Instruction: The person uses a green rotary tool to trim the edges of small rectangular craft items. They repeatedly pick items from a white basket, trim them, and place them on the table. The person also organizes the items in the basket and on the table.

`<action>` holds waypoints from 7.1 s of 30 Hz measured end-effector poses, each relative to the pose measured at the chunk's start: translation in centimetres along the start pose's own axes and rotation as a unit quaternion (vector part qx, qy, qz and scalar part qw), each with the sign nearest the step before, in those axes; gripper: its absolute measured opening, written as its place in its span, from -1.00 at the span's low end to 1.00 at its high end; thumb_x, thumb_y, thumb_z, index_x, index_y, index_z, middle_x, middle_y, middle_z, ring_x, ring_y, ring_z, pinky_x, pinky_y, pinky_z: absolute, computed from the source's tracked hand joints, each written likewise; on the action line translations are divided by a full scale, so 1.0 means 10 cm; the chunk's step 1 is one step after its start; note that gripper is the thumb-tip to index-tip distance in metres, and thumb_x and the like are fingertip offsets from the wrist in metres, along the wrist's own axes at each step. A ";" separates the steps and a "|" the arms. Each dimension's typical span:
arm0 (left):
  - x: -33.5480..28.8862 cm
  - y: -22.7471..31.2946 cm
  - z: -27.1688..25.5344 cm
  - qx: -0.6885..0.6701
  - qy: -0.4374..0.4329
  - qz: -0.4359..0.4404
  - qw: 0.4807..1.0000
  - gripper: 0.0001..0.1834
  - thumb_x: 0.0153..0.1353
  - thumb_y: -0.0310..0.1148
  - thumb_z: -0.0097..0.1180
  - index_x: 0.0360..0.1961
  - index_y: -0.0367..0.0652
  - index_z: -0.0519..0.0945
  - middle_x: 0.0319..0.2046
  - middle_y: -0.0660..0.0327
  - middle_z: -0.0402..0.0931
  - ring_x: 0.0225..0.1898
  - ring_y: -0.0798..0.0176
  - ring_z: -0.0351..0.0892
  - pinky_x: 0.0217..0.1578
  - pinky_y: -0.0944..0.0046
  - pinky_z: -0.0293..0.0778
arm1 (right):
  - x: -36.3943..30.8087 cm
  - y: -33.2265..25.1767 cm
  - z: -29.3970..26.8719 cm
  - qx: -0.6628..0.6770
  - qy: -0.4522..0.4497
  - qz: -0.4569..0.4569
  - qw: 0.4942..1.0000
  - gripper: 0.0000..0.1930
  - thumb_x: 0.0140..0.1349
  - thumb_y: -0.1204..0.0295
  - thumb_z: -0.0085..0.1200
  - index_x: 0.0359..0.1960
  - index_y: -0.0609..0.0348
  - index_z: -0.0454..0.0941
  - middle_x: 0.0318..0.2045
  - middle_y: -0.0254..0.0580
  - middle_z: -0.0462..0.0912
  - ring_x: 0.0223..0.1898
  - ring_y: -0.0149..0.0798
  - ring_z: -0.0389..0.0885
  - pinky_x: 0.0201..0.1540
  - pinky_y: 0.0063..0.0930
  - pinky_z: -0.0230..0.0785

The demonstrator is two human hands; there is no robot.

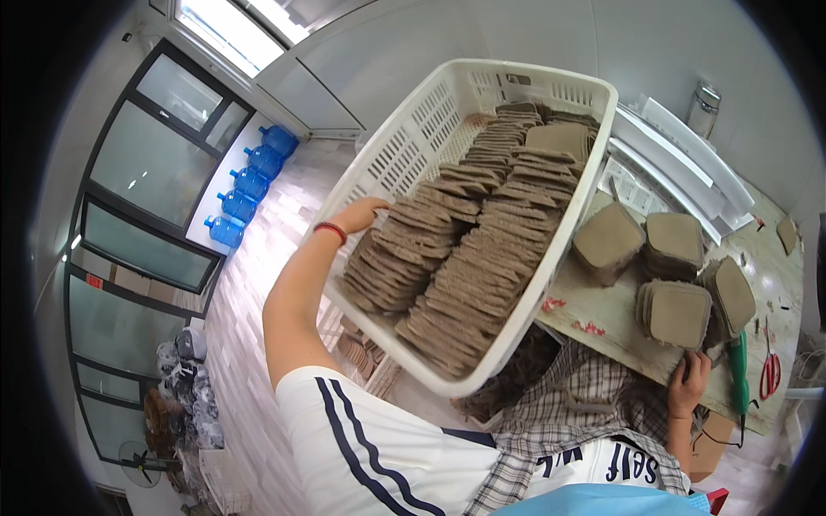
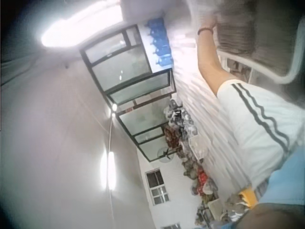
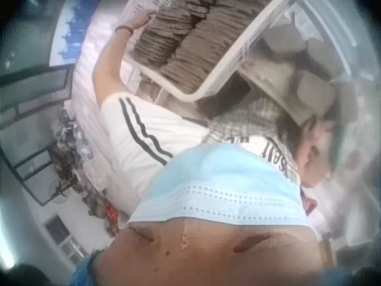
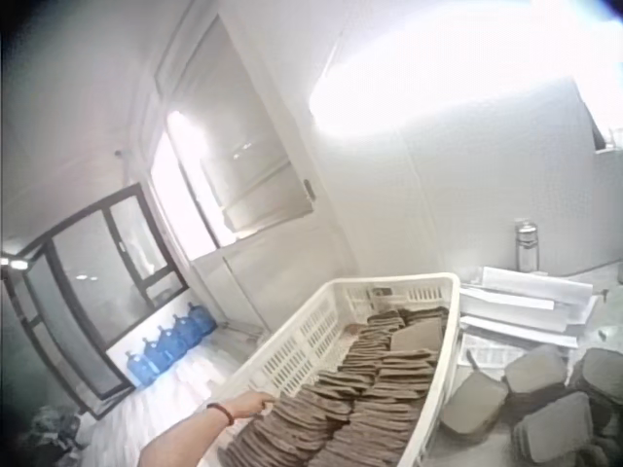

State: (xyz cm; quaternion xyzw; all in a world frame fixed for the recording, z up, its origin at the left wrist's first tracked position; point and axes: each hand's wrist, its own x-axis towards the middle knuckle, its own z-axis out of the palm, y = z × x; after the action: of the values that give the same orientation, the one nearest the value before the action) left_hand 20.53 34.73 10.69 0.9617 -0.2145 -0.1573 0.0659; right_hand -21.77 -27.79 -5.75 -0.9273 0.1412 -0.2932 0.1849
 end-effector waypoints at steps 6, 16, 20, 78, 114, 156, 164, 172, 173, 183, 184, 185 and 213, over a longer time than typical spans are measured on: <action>0.40 -0.24 0.51 -0.153 -0.065 -0.034 0.985 -0.59 0.15 -0.45 0.04 0.08 -0.19 0.52 -0.08 -0.04 0.61 -0.07 -0.02 0.59 -0.06 0.10 0.45 | -0.03 0.01 0.06 -0.007 -0.004 0.008 1.000 -0.80 0.17 0.62 0.02 -0.15 0.34 0.47 -0.12 0.15 0.46 -0.07 0.19 0.46 0.00 -0.15 0.33; 0.25 -0.28 0.29 -0.015 -0.200 -0.011 0.980 -0.57 0.11 -0.36 0.16 0.04 -0.20 0.53 -0.06 -0.04 0.59 -0.05 -0.04 0.58 -0.05 0.09 0.45 | 0.00 -0.05 0.04 -0.032 -0.009 -0.006 0.999 -0.81 0.18 0.62 -0.01 -0.15 0.34 0.46 -0.14 0.17 0.44 -0.10 0.21 0.45 -0.02 -0.15 0.31; 0.00 -0.16 0.05 0.071 -0.260 -0.010 0.963 -0.56 0.09 -0.33 0.20 0.03 -0.20 0.54 -0.05 -0.04 0.59 -0.04 -0.05 0.57 -0.04 0.08 0.45 | 0.00 -0.05 0.05 -0.016 -0.013 0.003 1.000 -0.82 0.18 0.61 -0.01 -0.16 0.33 0.46 -0.13 0.17 0.45 -0.09 0.21 0.45 -0.03 -0.13 0.32; -1.27 4.91 2.28 -0.757 -0.157 0.049 0.633 -0.36 0.02 -0.57 0.28 0.17 -0.37 0.34 -0.05 0.07 0.51 -0.02 0.19 0.52 0.00 0.23 0.48 | -0.07 0.12 -0.50 0.128 0.083 -0.008 0.988 -0.73 0.04 0.56 0.14 -0.17 0.23 0.54 -0.18 -0.03 0.52 -0.09 0.04 0.49 -0.01 -0.19 0.35; -0.46 6.53 2.54 -0.166 0.219 0.363 0.890 -0.38 0.00 -0.43 0.33 0.12 -0.31 0.41 -0.05 0.00 0.33 0.05 -0.06 0.26 0.10 0.03 0.23 | -1.42 0.65 -1.89 0.291 0.064 0.372 0.879 -0.55 0.21 0.27 0.22 0.04 0.32 0.48 -0.49 -0.33 0.54 -0.49 -0.53 0.45 -0.43 -0.57 0.32; -0.75 6.44 1.98 -0.917 0.075 0.123 0.371 -0.49 0.15 -0.73 0.12 0.12 -0.18 0.38 0.00 0.20 0.50 -0.01 0.20 0.52 0.06 0.18 0.50 | -0.61 -0.31 -2.03 0.399 -0.052 0.257 0.879 -0.60 0.28 0.27 0.15 0.02 0.29 0.46 -0.42 -0.37 0.52 -0.46 -0.56 0.42 -0.38 -0.63 0.34; -0.81 6.48 2.09 -0.916 0.049 0.132 0.376 -0.49 0.17 -0.74 0.09 0.14 -0.17 0.37 0.03 0.19 0.48 0.03 0.18 0.50 0.08 0.17 0.49 | -0.66 -0.24 -2.01 0.385 -0.046 0.268 0.882 -0.54 0.25 0.21 0.19 0.06 0.28 0.47 -0.33 -0.26 0.60 -0.34 -0.49 0.48 -0.24 -0.56 0.38; -0.93 6.52 2.18 -0.906 0.027 0.125 0.404 -0.47 0.16 -0.75 0.08 0.16 -0.17 0.36 0.04 0.19 0.47 0.04 0.19 0.49 0.09 0.18 0.46 | -0.64 -0.26 -2.04 0.375 -0.030 0.267 0.887 -0.55 0.25 0.23 0.19 0.06 0.28 0.48 -0.35 -0.27 0.60 -0.36 -0.50 0.48 -0.26 -0.57 0.38; -0.94 6.52 2.20 -0.906 0.021 0.121 0.405 -0.47 0.16 -0.75 0.09 0.15 -0.17 0.36 0.03 0.19 0.47 0.04 0.19 0.49 0.09 0.19 0.46 | -0.64 -0.25 -2.04 0.378 -0.027 0.265 0.887 -0.55 0.25 0.23 0.19 0.06 0.28 0.48 -0.35 -0.27 0.60 -0.36 -0.51 0.48 -0.27 -0.58 0.38; -1.12 6.53 2.40 -0.902 -0.041 0.126 0.412 -0.48 0.14 -0.75 0.10 0.12 -0.17 0.37 0.02 0.19 0.50 0.01 0.24 0.52 0.03 0.22 0.49 | -0.58 -0.18 -2.06 0.389 -0.018 0.266 0.882 -0.54 0.26 0.20 0.19 0.05 0.29 0.49 -0.45 -0.35 0.56 -0.47 -0.57 0.43 -0.41 -0.63 0.32; -1.13 6.51 2.42 -0.901 -0.049 0.128 0.412 -0.49 0.14 -0.75 0.10 0.12 -0.17 0.38 0.02 0.19 0.51 0.00 0.24 0.53 0.03 0.21 0.49 | -0.56 -0.19 -2.09 0.392 -0.025 0.272 0.879 -0.54 0.26 0.20 0.19 0.05 0.29 0.49 -0.44 -0.35 0.56 -0.47 -0.57 0.43 -0.41 -0.64 0.33; -1.13 6.49 2.44 -0.898 -0.056 0.130 0.418 -0.49 0.14 -0.75 0.10 0.11 -0.17 0.39 0.01 0.19 0.52 -0.01 0.24 0.53 0.02 0.21 0.50 | -0.55 -0.19 -2.12 0.394 -0.033 0.277 0.875 -0.55 0.26 0.21 0.19 0.05 0.29 0.49 -0.43 -0.35 0.55 -0.47 -0.57 0.43 -0.41 -0.64 0.33; -1.10 5.46 2.06 -0.647 -0.287 0.107 0.698 -0.37 -0.02 -0.79 0.14 0.15 -0.29 0.41 -0.05 0.12 0.58 -0.07 0.25 0.61 -0.05 0.27 0.55 | -0.72 -0.14 -2.34 0.257 -0.181 0.157 0.936 -0.52 0.17 0.24 0.25 0.06 0.26 0.48 -0.24 -0.04 0.65 -0.30 -0.19 0.66 -0.20 -0.41 0.47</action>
State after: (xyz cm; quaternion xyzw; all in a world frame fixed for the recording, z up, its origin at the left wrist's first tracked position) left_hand -17.13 -10.85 4.86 0.5608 -0.1699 -0.5176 0.6235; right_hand -41.17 -30.00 9.06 -0.8513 0.1693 -0.1143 0.4833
